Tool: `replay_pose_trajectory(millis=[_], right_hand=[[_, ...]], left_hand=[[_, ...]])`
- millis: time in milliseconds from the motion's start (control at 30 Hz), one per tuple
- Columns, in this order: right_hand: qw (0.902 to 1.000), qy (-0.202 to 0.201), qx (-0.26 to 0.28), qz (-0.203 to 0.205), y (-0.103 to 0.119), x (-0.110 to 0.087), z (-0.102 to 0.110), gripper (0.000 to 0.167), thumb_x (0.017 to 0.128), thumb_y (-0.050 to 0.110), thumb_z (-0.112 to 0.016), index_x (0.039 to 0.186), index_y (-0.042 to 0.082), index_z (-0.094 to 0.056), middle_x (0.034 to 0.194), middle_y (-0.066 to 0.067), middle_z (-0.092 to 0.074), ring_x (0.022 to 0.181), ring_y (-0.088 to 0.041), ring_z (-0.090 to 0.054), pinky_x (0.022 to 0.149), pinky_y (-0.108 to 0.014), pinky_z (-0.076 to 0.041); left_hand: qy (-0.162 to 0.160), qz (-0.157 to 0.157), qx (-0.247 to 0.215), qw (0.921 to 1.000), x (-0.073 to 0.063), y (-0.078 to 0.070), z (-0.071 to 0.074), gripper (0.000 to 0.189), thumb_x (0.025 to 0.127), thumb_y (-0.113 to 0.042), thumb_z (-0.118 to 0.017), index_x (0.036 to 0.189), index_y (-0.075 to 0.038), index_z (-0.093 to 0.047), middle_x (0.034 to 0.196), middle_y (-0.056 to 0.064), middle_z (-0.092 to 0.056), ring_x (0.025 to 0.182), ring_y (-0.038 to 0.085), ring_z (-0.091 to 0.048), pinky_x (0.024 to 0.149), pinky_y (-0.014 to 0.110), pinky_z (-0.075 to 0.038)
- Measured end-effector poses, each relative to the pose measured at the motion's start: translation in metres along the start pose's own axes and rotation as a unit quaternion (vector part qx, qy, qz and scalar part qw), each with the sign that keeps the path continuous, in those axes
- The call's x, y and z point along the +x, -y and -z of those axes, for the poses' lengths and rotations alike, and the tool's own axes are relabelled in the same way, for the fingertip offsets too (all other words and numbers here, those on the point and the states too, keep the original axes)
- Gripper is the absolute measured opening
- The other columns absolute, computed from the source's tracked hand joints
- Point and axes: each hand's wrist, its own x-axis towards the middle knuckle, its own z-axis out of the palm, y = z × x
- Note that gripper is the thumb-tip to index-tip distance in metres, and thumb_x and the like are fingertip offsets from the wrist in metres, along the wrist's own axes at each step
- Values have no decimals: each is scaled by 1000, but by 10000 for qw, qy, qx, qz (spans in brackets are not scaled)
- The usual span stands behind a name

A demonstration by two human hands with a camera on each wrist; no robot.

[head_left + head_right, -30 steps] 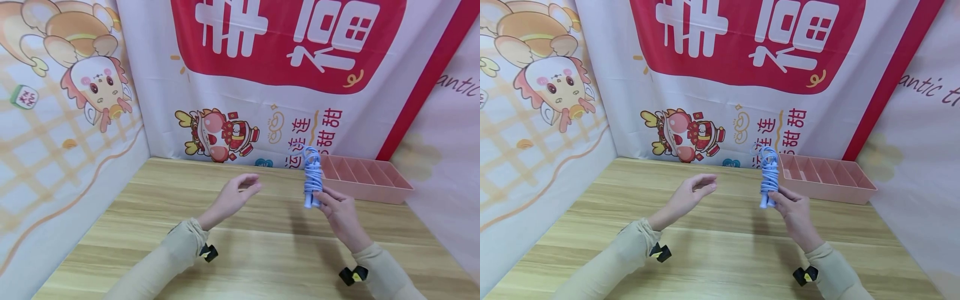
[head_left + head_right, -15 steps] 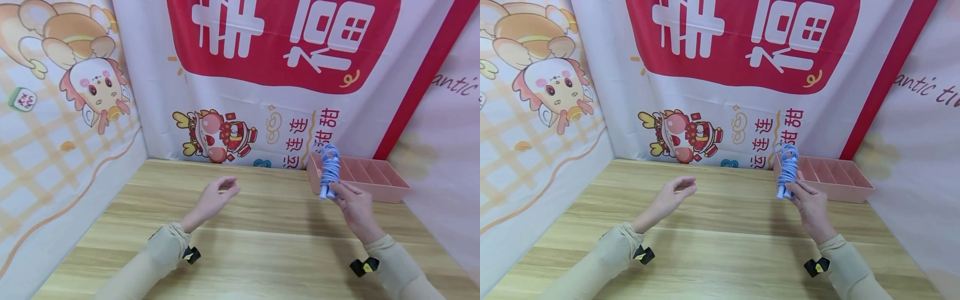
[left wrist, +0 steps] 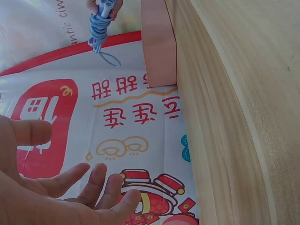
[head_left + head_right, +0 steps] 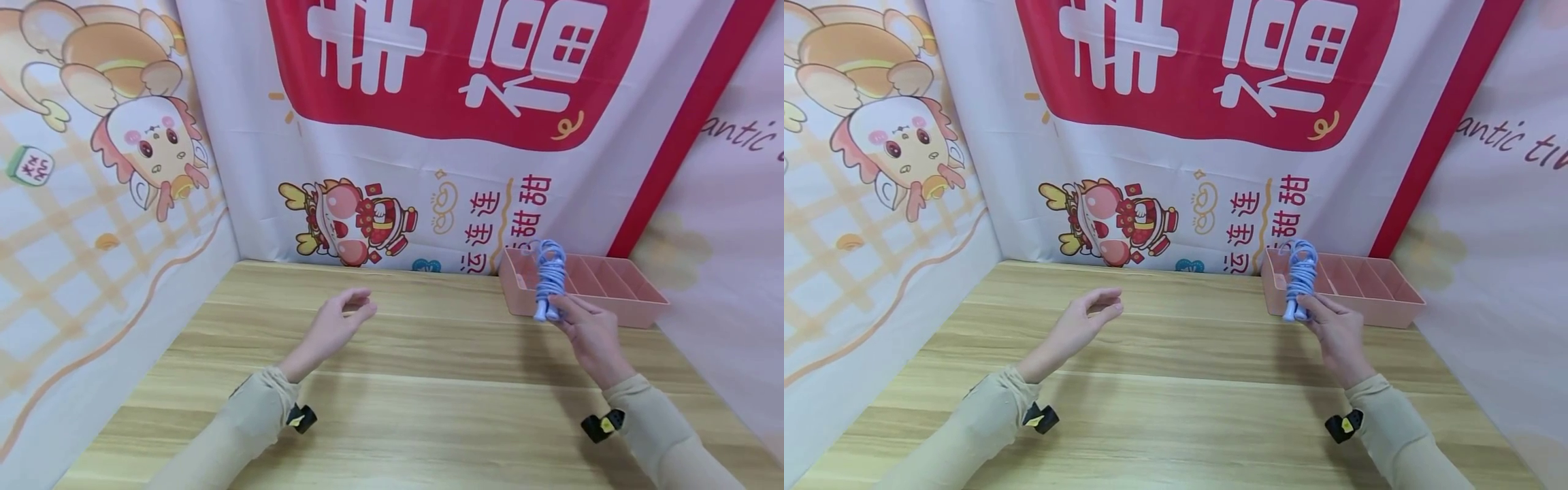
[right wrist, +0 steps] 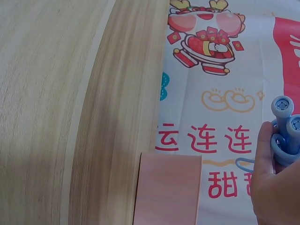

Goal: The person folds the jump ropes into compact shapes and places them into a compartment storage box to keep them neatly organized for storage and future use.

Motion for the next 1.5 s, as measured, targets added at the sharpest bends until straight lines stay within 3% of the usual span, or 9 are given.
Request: replay_pose_trajectory(millis=[500,667,867,933,1167,1367,1500], right_hand=[[9983,-380,-409,-139,7,11,7,47,78,18,-85,121,7,-70,107,0,-65,94,-11,-66,83,-29,-53],[9940,-480,-937,-290,7,21,11,73,77,26,-86,137,1,-54,124,-8,-55,94,-8,-64,88,-29,-50],[9867,-586,-1401,-574,8,34,15,84,76,33,-86,143,1,-47,135,-13,-48,98,-12,-61,83,-27,-52],[9802,-574,-1767,-679,10,37,13,92,77,39,-84,148,1,-40,141,-14,-42,103,-16,-58,83,-25,-53],[9429,-437,-3265,-486,15,51,8,85,82,55,-73,142,0,-49,138,-19,-49,100,-18,-59,76,-21,-54],[9291,-524,-3628,-494,15,65,2,84,85,56,-70,142,-1,-48,139,-21,-49,107,-25,-58,97,-39,-47],[9220,-589,-3802,-433,14,76,0,84,85,56,-69,142,-2,-47,138,-22,-49,111,-28,-55,101,-43,-44]], left_hand=[[-97,-89,166,9998,-1,4,2,45,97,-30,-64,133,-5,-57,124,11,-61,117,26,-56,95,44,-48],[-103,-99,158,9998,-2,5,3,44,97,-29,-64,133,-4,-58,125,13,-61,117,27,-56,95,44,-48],[-82,-89,171,9998,-2,5,5,43,97,-28,-64,132,-4,-58,125,13,-61,116,27,-56,95,44,-48],[-82,-82,180,9998,-2,5,5,43,97,-28,-64,132,-4,-58,125,14,-61,117,27,-55,95,44,-48],[-101,-68,252,9996,-1,7,5,43,97,-29,-65,132,-6,-58,125,12,-61,117,27,-56,94,45,-48],[-109,-96,309,9994,-1,7,5,43,97,-29,-65,132,-5,-58,123,11,-62,116,26,-56,94,44,-48],[-100,-109,289,9995,-2,7,6,42,97,-28,-64,131,-5,-59,124,12,-61,116,27,-56,94,45,-48]])
